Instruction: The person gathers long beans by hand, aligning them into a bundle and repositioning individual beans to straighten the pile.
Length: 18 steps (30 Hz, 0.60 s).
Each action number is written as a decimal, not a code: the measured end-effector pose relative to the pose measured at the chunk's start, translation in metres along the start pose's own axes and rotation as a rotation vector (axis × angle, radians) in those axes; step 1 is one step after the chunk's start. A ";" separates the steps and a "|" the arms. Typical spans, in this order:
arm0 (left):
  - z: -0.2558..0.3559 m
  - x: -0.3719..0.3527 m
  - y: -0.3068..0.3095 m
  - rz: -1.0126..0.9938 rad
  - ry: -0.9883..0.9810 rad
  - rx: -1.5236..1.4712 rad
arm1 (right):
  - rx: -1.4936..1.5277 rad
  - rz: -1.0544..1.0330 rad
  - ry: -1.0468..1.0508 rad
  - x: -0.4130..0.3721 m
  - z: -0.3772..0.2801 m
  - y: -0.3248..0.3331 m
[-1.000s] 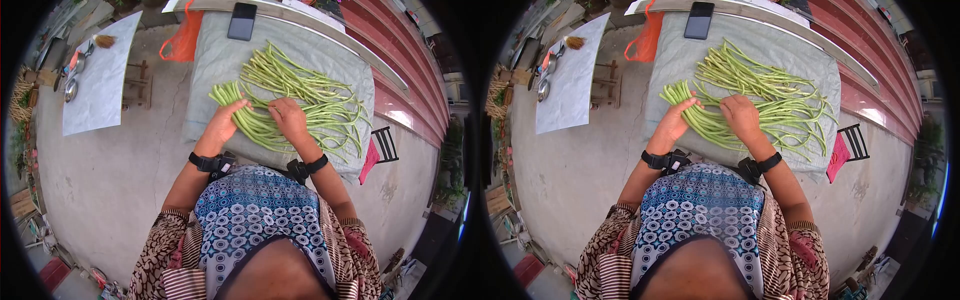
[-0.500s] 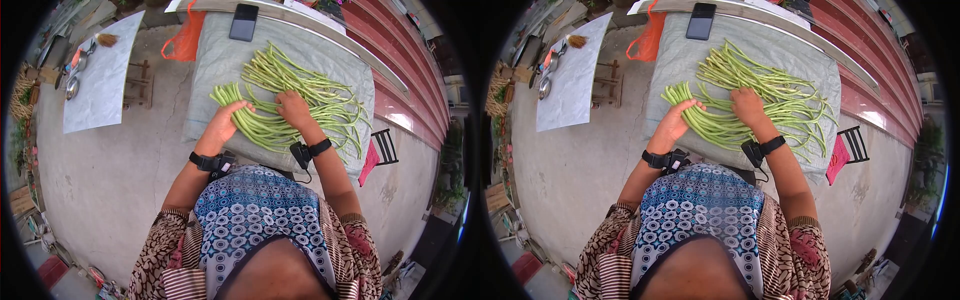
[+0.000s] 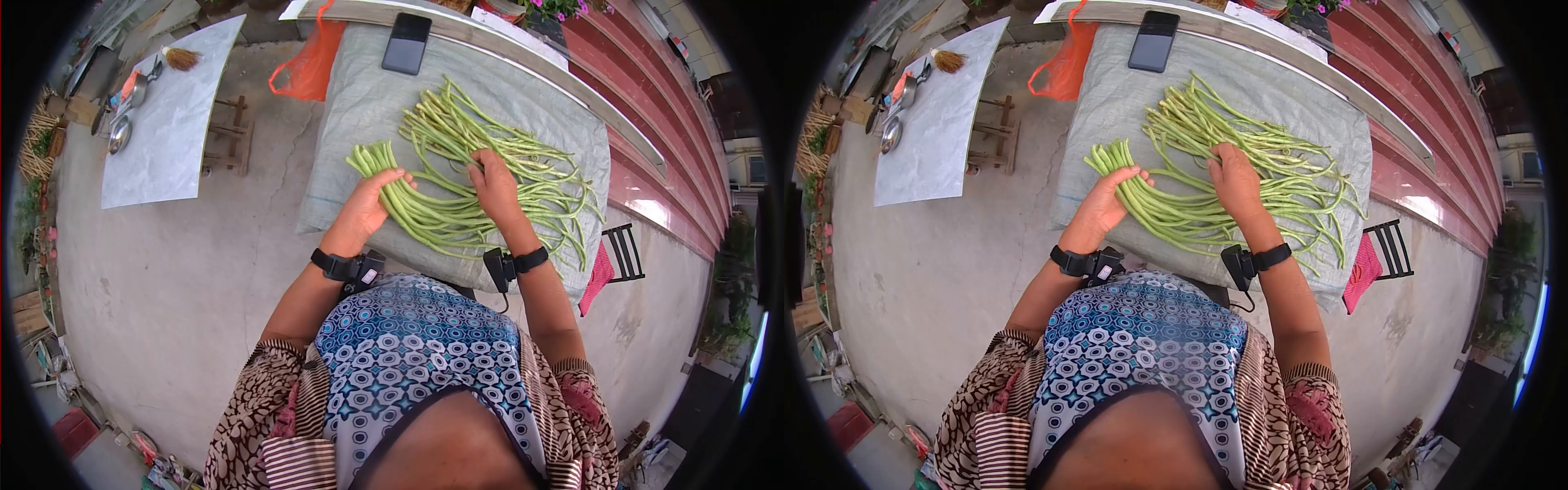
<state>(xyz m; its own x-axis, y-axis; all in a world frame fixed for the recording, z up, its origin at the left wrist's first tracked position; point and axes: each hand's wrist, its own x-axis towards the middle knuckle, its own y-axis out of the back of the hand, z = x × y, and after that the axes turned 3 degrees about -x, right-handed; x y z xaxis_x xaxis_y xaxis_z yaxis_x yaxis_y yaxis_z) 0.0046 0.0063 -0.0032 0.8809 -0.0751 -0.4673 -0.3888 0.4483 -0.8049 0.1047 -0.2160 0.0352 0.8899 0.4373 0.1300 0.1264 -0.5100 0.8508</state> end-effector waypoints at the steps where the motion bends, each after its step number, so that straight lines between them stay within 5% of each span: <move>1: 0.000 0.001 0.001 -0.009 0.000 0.001 | 0.062 0.059 -0.013 -0.002 -0.002 0.003; 11: 0.005 0.002 -0.017 -0.121 -0.029 0.074 | 0.444 0.022 -0.086 -0.029 -0.030 0.000; 18: 0.005 -0.001 -0.022 -0.112 -0.057 0.145 | 0.276 -0.024 0.049 -0.035 -0.036 -0.012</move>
<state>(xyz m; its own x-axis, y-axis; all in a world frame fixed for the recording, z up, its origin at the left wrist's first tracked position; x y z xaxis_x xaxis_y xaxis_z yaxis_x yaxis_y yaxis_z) 0.0137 0.0008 0.0165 0.9321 -0.0830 -0.3525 -0.2476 0.5641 -0.7877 0.0563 -0.1981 0.0385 0.8638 0.4835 0.1420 0.2673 -0.6785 0.6843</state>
